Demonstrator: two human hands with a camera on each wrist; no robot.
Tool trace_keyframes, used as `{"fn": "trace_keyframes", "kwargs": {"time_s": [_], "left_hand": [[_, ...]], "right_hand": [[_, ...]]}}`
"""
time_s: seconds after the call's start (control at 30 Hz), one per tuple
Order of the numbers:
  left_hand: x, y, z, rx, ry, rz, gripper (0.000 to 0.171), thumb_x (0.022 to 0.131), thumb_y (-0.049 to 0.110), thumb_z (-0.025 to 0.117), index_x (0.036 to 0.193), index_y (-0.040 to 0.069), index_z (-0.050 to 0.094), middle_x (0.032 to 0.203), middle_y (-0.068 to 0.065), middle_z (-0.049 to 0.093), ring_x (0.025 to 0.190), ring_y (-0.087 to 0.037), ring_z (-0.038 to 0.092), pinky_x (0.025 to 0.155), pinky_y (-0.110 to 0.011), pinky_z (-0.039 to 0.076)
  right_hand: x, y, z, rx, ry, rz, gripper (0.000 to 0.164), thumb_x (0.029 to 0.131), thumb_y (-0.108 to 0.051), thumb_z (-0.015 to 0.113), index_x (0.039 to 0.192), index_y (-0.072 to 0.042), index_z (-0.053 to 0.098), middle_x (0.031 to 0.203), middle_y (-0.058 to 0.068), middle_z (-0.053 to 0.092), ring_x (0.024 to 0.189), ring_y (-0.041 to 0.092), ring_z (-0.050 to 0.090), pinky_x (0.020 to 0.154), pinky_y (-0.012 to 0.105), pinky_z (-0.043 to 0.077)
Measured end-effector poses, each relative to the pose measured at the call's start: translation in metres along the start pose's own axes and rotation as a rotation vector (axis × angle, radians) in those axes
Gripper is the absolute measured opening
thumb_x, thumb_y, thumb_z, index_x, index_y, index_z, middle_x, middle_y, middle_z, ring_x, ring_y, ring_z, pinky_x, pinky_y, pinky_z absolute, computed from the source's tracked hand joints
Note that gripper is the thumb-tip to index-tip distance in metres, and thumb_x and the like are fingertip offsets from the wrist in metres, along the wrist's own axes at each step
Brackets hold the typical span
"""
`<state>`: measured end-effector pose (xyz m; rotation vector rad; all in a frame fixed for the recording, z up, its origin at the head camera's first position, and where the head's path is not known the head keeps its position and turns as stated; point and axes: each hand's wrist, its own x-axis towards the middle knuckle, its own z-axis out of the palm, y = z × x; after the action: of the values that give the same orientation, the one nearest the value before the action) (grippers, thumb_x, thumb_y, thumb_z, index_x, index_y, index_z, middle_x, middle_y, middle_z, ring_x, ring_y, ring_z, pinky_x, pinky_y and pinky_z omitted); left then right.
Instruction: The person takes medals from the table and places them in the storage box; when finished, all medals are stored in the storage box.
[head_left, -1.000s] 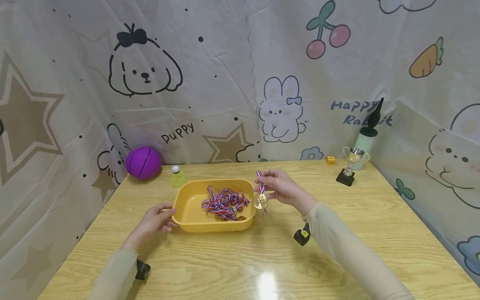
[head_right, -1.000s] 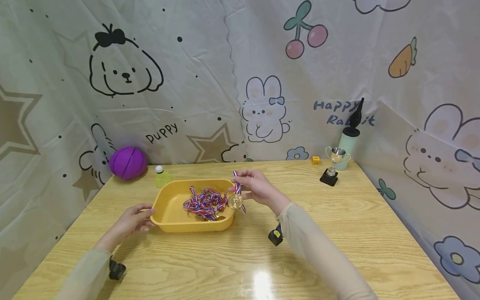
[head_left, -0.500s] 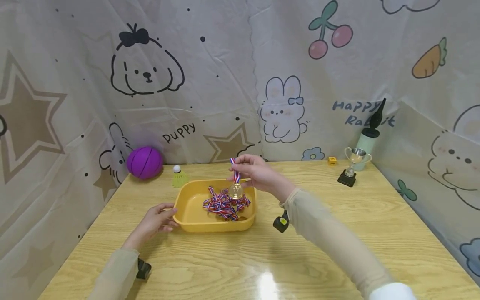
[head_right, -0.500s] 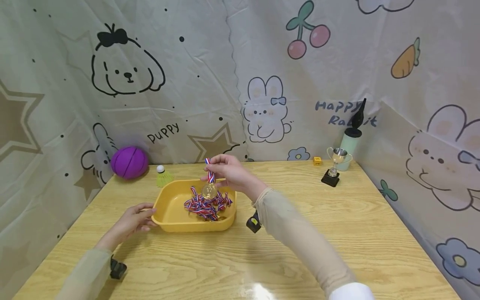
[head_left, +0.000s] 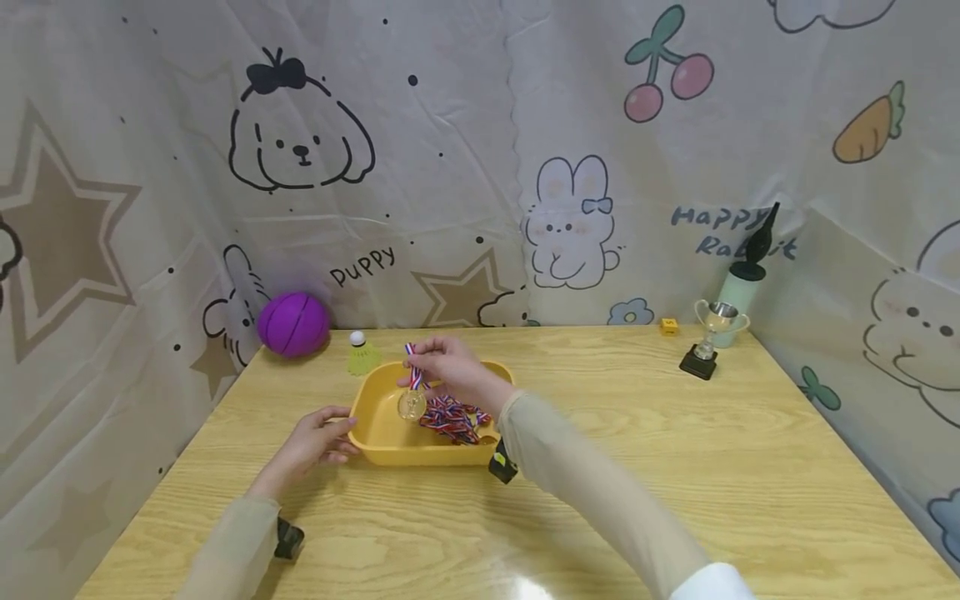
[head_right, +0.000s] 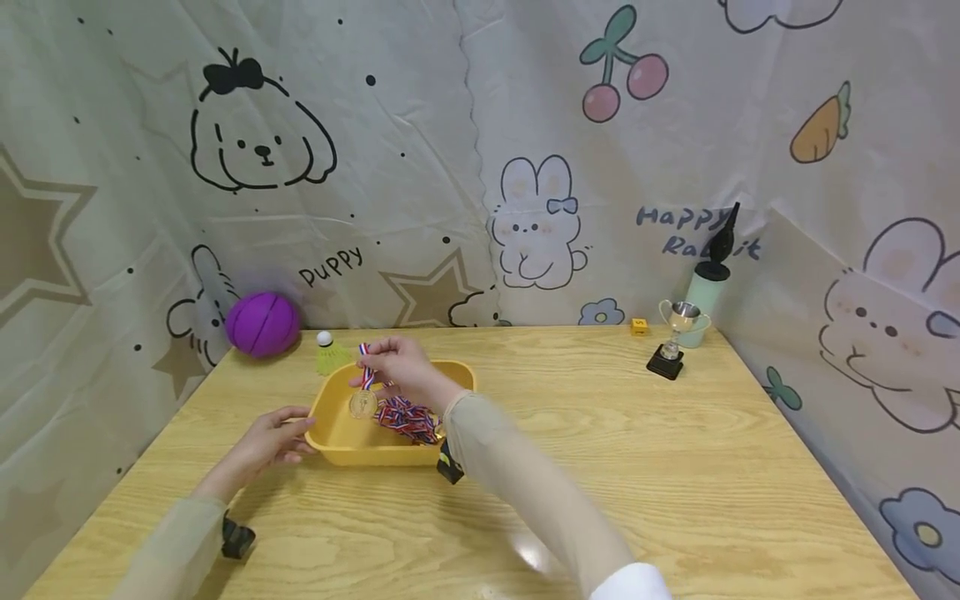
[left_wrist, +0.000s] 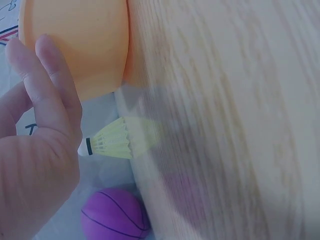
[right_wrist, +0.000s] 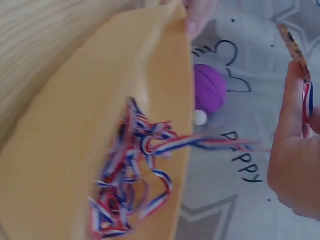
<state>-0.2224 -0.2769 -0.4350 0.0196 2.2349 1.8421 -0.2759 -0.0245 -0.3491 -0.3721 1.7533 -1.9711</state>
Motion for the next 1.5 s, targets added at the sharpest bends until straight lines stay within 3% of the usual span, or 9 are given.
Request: {"fn": "trace_keyframes", "kwargs": {"time_s": [0.1, 0.3, 0.43, 0.63, 0.73, 0.9, 1.13, 1.33, 1.5], "left_hand": [[0.001, -0.001, 0.001, -0.006, -0.015, 0.018, 0.059, 0.097, 0.029, 0.057, 0.132, -0.013, 0.034, 0.079, -0.001, 0.065, 0.070, -0.009, 0.068, 0.059, -0.018, 0.056], [0.002, 0.000, 0.005, 0.015, 0.022, -0.045, 0.053, 0.100, 0.021, 0.050, 0.137, -0.011, 0.031, 0.081, -0.001, 0.062, 0.069, -0.007, 0.066, 0.059, -0.017, 0.055], [0.001, 0.002, 0.006, 0.024, 0.034, -0.056, 0.049, 0.102, 0.018, 0.047, 0.138, -0.010, 0.031, 0.080, 0.000, 0.063, 0.068, -0.007, 0.066, 0.058, -0.017, 0.055], [0.001, 0.002, 0.005, 0.022, 0.032, -0.053, 0.049, 0.102, 0.019, 0.047, 0.138, -0.010, 0.031, 0.079, 0.001, 0.064, 0.068, -0.007, 0.066, 0.058, -0.018, 0.056], [0.002, 0.001, 0.005, 0.024, 0.034, -0.053, 0.049, 0.102, 0.019, 0.047, 0.138, -0.010, 0.031, 0.079, 0.001, 0.064, 0.069, -0.007, 0.066, 0.058, -0.018, 0.056], [0.002, 0.001, 0.005, 0.019, 0.036, -0.051, 0.049, 0.102, 0.019, 0.047, 0.138, -0.010, 0.031, 0.079, 0.001, 0.063, 0.069, -0.007, 0.066, 0.058, -0.018, 0.055], [0.002, 0.002, 0.005, 0.019, 0.024, -0.042, 0.052, 0.102, 0.020, 0.047, 0.139, -0.011, 0.029, 0.079, 0.002, 0.063, 0.069, -0.007, 0.066, 0.058, -0.018, 0.056], [0.001, 0.003, 0.004, 0.024, 0.039, -0.053, 0.053, 0.101, 0.020, 0.048, 0.139, -0.011, 0.029, 0.079, 0.001, 0.063, 0.068, -0.007, 0.066, 0.057, -0.019, 0.056], [0.001, 0.002, 0.004, 0.030, 0.042, -0.060, 0.054, 0.102, 0.021, 0.048, 0.140, -0.011, 0.028, 0.080, 0.000, 0.063, 0.069, -0.007, 0.065, 0.057, -0.018, 0.055]], "right_hand": [[0.004, 0.012, 0.002, -0.025, 0.048, 0.001, 0.003, 0.097, -0.006, 0.052, 0.096, -0.005, 0.050, 0.087, 0.001, 0.060, 0.070, 0.009, 0.067, 0.045, 0.020, 0.047], [0.006, 0.036, 0.002, -0.069, 0.231, 0.014, 0.005, 0.096, -0.004, 0.054, 0.092, -0.004, 0.051, 0.091, 0.009, 0.062, 0.078, 0.020, 0.072, 0.045, 0.020, 0.051], [0.006, 0.048, 0.001, -0.111, 0.290, 0.037, 0.004, 0.094, -0.004, 0.057, 0.092, -0.002, 0.053, 0.096, 0.015, 0.065, 0.083, 0.028, 0.071, 0.046, 0.023, 0.053], [0.004, 0.065, 0.001, -0.185, 0.256, 0.056, 0.004, 0.093, -0.002, 0.058, 0.091, -0.001, 0.055, 0.099, 0.024, 0.066, 0.083, 0.032, 0.071, 0.044, 0.024, 0.053], [0.003, 0.070, 0.003, -0.216, 0.222, 0.038, 0.006, 0.091, 0.001, 0.060, 0.088, 0.000, 0.055, 0.092, 0.024, 0.066, 0.072, 0.028, 0.071, 0.045, 0.021, 0.051], [0.003, 0.076, 0.006, -0.332, 0.227, -0.031, 0.008, 0.087, 0.002, 0.065, 0.083, 0.001, 0.058, 0.072, 0.007, 0.060, 0.058, 0.009, 0.058, 0.049, 0.016, 0.044], [0.001, 0.074, 0.004, -0.469, 0.275, -0.035, 0.006, 0.082, 0.000, 0.069, 0.084, 0.002, 0.064, 0.070, -0.001, 0.054, 0.059, 0.008, 0.048, 0.049, 0.017, 0.042], [-0.001, 0.070, -0.001, -0.353, 0.237, 0.004, 0.013, 0.078, 0.003, 0.069, 0.089, 0.003, 0.061, 0.076, 0.009, 0.066, 0.068, 0.020, 0.066, 0.052, 0.032, 0.058], [-0.001, 0.068, -0.004, -0.308, 0.210, 0.052, 0.019, 0.080, -0.001, 0.072, 0.095, 0.001, 0.059, 0.085, 0.012, 0.068, 0.081, 0.024, 0.070, 0.061, 0.039, 0.060]]}}
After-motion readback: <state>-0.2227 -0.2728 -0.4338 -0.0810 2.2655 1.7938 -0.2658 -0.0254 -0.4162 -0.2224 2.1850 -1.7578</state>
